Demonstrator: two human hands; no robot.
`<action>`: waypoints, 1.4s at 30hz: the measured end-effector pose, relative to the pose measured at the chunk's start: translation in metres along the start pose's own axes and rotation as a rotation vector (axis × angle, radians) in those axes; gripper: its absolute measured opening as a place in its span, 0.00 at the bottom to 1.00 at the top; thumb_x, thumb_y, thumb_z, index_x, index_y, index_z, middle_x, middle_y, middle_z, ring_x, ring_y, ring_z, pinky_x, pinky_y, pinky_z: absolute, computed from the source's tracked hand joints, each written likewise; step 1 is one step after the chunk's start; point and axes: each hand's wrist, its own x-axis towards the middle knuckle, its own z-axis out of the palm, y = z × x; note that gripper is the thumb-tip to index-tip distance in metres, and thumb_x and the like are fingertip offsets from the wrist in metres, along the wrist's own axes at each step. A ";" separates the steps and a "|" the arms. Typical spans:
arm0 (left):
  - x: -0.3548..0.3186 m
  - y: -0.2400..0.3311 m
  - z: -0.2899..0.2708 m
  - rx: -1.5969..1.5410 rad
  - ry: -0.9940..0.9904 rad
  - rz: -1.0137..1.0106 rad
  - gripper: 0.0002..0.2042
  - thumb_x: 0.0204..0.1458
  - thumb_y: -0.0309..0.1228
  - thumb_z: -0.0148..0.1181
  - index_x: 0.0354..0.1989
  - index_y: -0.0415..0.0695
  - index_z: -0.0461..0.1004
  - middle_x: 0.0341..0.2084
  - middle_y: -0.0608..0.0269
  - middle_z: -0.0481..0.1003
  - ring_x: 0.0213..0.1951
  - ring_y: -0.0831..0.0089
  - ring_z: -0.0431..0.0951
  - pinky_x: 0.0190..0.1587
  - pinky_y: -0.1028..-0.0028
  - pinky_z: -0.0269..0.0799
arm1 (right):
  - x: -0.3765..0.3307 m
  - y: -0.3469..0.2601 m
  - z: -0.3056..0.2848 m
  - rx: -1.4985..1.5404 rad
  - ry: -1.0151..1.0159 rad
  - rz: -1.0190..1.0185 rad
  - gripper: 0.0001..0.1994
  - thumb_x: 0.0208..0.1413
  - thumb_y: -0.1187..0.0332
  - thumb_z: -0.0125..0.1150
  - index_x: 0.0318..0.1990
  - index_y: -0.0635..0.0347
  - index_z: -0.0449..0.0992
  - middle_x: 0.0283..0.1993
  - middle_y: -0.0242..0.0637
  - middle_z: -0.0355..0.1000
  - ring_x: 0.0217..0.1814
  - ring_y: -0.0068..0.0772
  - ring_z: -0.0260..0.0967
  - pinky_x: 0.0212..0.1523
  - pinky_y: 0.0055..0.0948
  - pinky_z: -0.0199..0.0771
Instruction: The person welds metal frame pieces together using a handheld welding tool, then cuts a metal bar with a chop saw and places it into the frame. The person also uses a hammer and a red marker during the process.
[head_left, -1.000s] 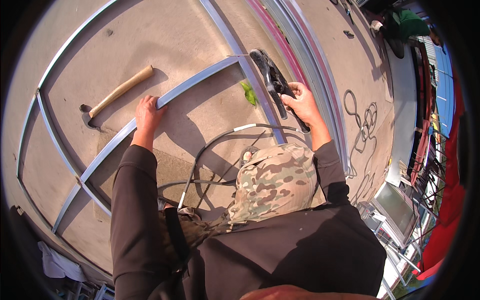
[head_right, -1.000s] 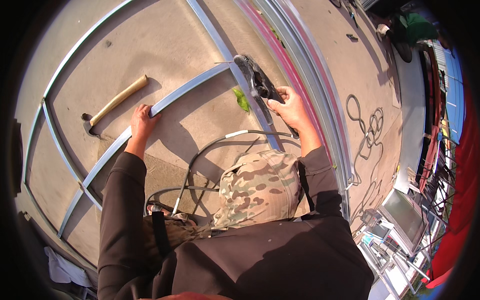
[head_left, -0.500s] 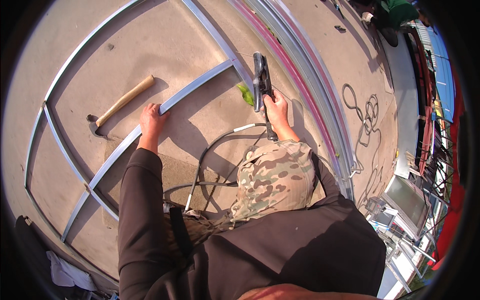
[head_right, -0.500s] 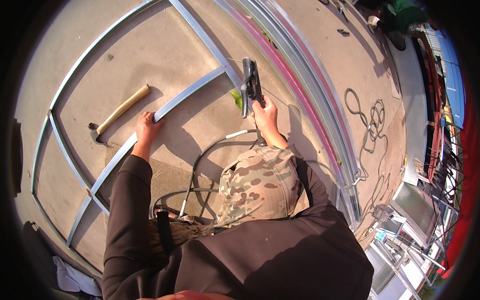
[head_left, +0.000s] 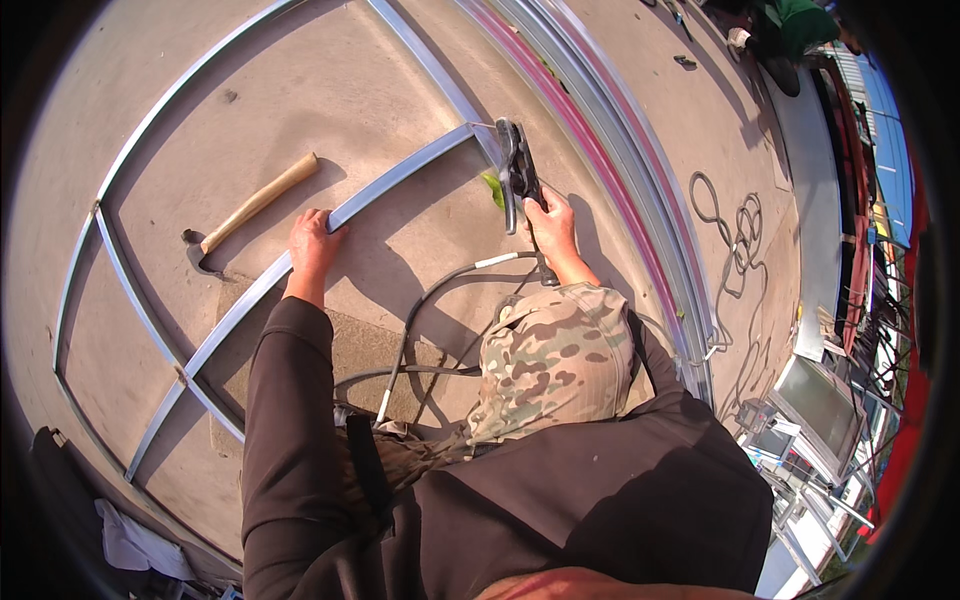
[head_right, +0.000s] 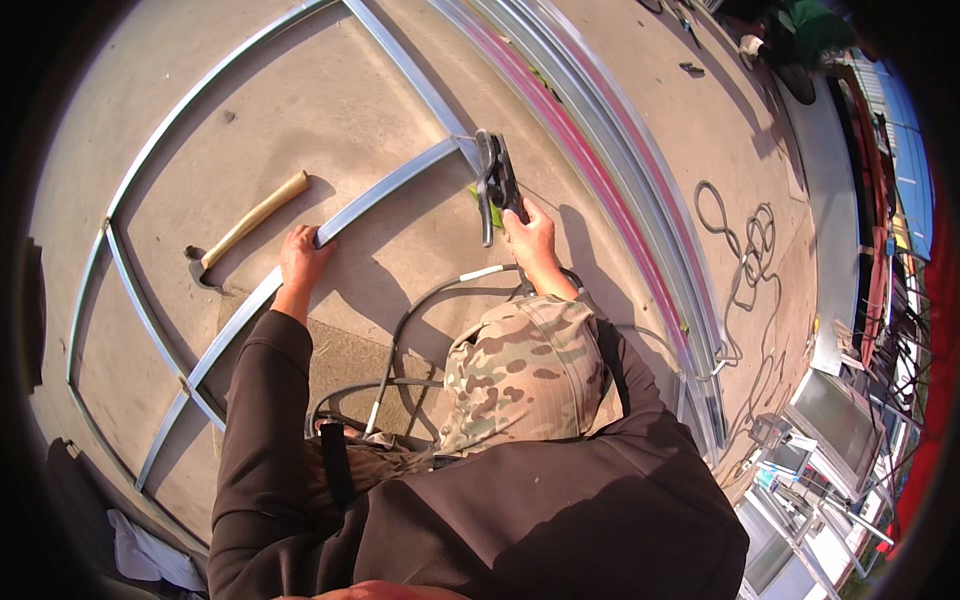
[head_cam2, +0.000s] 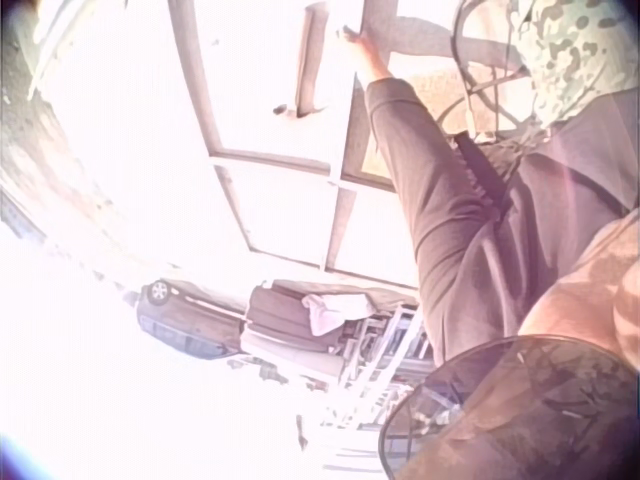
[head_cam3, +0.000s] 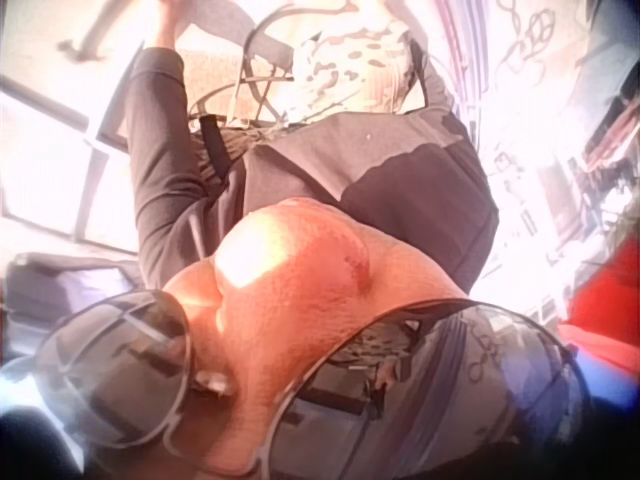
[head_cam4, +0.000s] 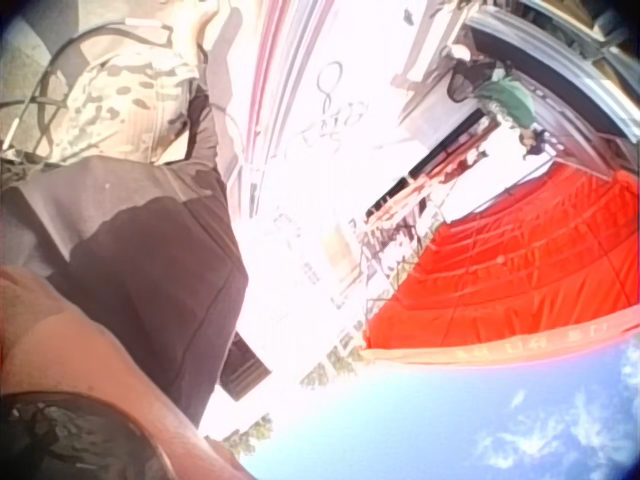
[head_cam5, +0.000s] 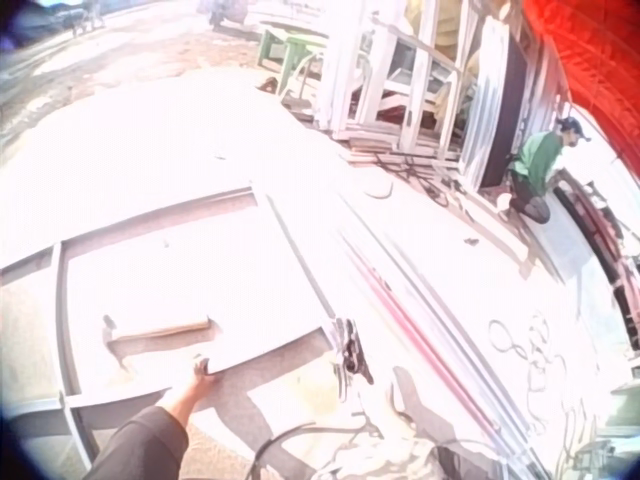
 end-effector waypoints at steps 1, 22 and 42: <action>0.000 0.000 0.000 -0.001 0.007 0.011 0.17 0.43 0.35 0.70 0.43 0.44 0.81 0.39 0.57 0.78 0.48 0.56 0.74 0.53 0.62 0.70 | 0.000 0.000 0.001 0.012 0.012 -0.006 0.08 0.60 0.68 0.59 0.45 0.59 0.76 0.23 0.23 0.65 0.19 0.15 0.62 0.17 0.20 0.61; -0.001 0.004 -0.003 -0.003 -0.001 -0.021 0.17 0.43 0.35 0.70 0.42 0.44 0.81 0.40 0.57 0.77 0.48 0.56 0.74 0.53 0.63 0.70 | -0.003 -0.005 0.002 0.023 0.054 -0.025 0.10 0.58 0.68 0.61 0.46 0.60 0.77 0.22 0.22 0.67 0.19 0.12 0.61 0.18 0.18 0.58; -0.001 0.004 -0.001 0.000 0.001 -0.023 0.17 0.44 0.35 0.70 0.42 0.43 0.80 0.41 0.57 0.77 0.49 0.57 0.74 0.54 0.63 0.69 | -0.002 -0.003 0.000 -0.090 0.082 -0.157 0.18 0.55 0.72 0.65 0.53 0.65 0.76 0.33 0.25 0.73 0.30 0.13 0.66 0.31 0.18 0.67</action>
